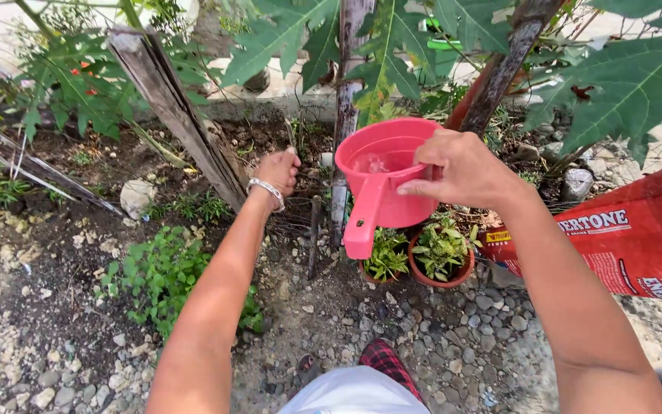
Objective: The person is watering different plants in the garden using a red mug and a blue bucket.
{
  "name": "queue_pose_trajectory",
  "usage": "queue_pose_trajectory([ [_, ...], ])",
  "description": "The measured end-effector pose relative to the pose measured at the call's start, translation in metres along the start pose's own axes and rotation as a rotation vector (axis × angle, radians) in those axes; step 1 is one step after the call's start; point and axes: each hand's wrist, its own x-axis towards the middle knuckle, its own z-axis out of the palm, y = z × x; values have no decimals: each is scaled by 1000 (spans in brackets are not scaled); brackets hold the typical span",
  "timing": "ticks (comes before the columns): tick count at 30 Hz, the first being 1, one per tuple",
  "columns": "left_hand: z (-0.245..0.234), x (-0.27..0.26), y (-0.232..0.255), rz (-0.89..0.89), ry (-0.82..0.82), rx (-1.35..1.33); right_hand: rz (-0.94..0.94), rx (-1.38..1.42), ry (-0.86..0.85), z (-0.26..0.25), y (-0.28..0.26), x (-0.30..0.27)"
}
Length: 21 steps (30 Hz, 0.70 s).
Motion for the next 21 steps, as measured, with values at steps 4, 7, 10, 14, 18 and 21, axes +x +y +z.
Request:
queue_pose_trajectory([
  [4, 3, 6, 3, -34, -47, -56, -92, 4, 48, -16, -18, 23],
  [7, -1, 2, 10, -54, -42, -163, -144, -12, -20, -24, -24, 45],
  [10, -12, 4, 48, 11, -58, -219, -218, -9, 20, -36, -23, 75],
  [14, -42, 47, 82, 87, 29, -112, -397, -153, 212, -38, -9, 127],
  [18, -56, 65, 149, 224, 14, -467, -349, -196, 345, -21, -4, 197],
  [21, -63, 84, 210, 346, 141, -402, -35, 49, 384, 6, -2, 258],
])
